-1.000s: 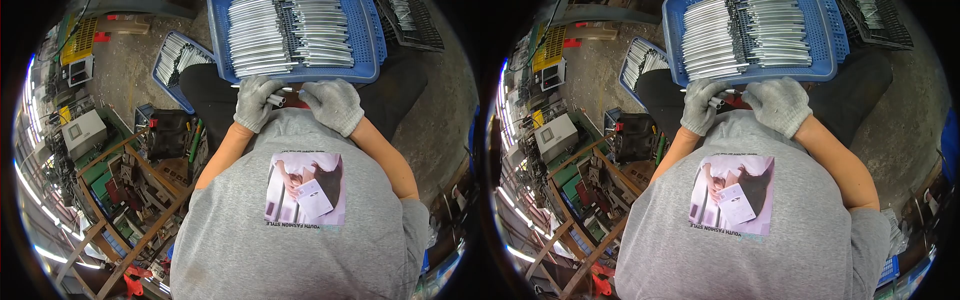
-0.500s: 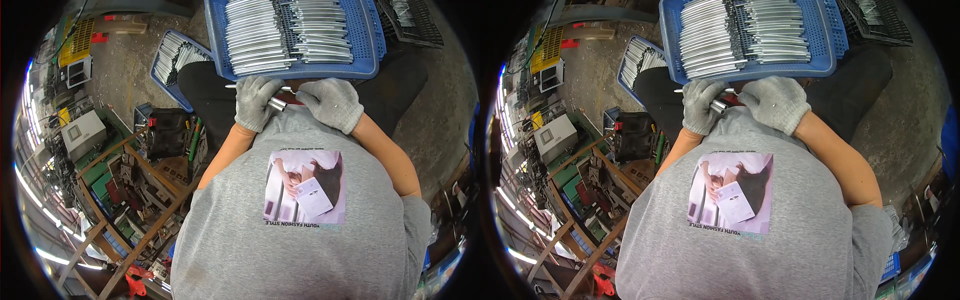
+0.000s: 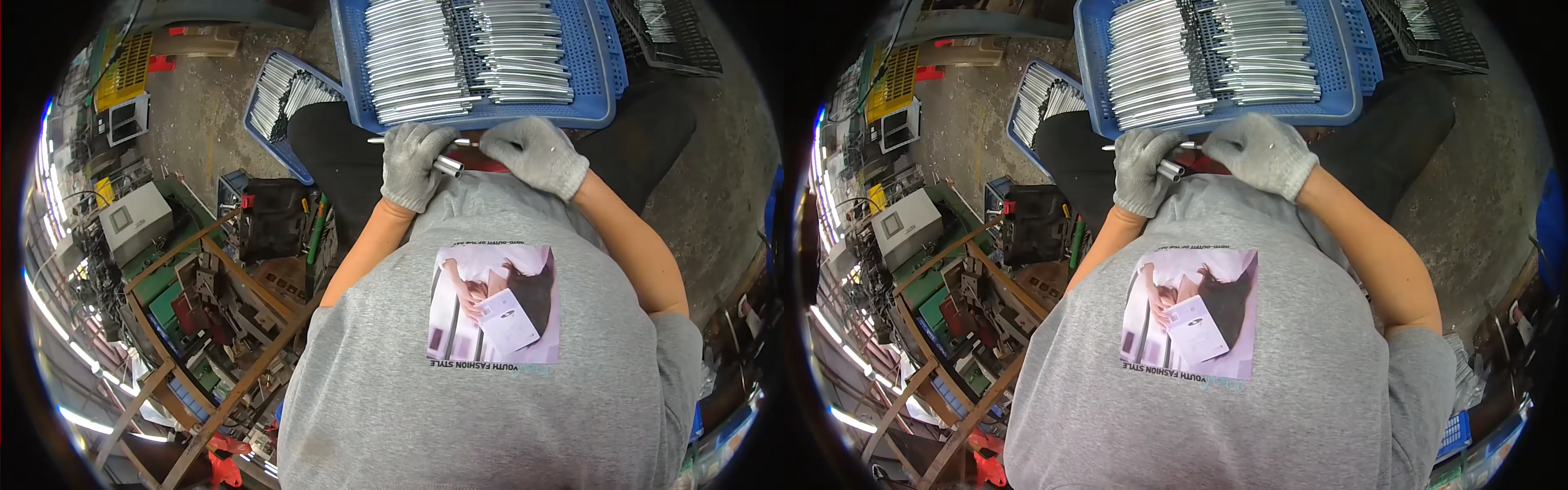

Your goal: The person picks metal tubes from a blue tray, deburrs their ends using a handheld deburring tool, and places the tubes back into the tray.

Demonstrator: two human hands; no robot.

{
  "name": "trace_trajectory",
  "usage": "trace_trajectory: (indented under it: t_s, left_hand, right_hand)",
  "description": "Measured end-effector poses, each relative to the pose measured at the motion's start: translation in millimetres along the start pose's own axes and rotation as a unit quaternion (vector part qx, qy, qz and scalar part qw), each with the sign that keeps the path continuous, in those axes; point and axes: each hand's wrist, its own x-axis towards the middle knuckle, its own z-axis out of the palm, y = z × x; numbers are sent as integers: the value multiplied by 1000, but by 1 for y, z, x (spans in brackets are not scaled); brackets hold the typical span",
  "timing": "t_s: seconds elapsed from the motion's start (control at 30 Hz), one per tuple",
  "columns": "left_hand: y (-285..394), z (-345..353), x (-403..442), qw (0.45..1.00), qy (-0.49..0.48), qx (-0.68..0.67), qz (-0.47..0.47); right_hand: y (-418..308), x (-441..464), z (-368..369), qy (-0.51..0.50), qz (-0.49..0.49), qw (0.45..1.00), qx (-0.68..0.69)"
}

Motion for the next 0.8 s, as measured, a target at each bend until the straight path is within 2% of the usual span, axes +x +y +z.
trace_trajectory:
  t_s: [0.03, 0.1, 0.13, 0.17, 0.27, 0.5, 0.63, 0.8]
  left_hand:
    - [-2, 1, 2, 1000, 4, 0, 0]
    - [-9, 4, 8, 997, -50, 33, -50]
    - [-12, 4, 14, 998, -39, 27, -44]
    - [-16, 7, 18, 998, -36, 27, -44]
    - [-25, 15, 29, 987, -81, -6, -139]
    - [-33, 35, 38, 986, -81, 7, -146]
    - [-33, 37, 38, 979, -106, -4, -172]
    - [-36, 38, 38, 984, -100, 1, -150]
  right_hand:
    - [2, 5, -4, 0, -2, 1000, -3]
    - [2, 18, -14, 54, 28, 990, -126]
    - [8, 27, -17, 44, 53, 980, -186]
    - [16, 34, -17, 45, 51, 980, -189]
    - [33, 51, -17, 45, 71, 963, -258]
    - [48, 70, -14, 5, 89, 950, -298]
    - [49, 73, -10, 1, 70, 958, -279]
    - [38, 73, -13, -7, 49, 962, -268]
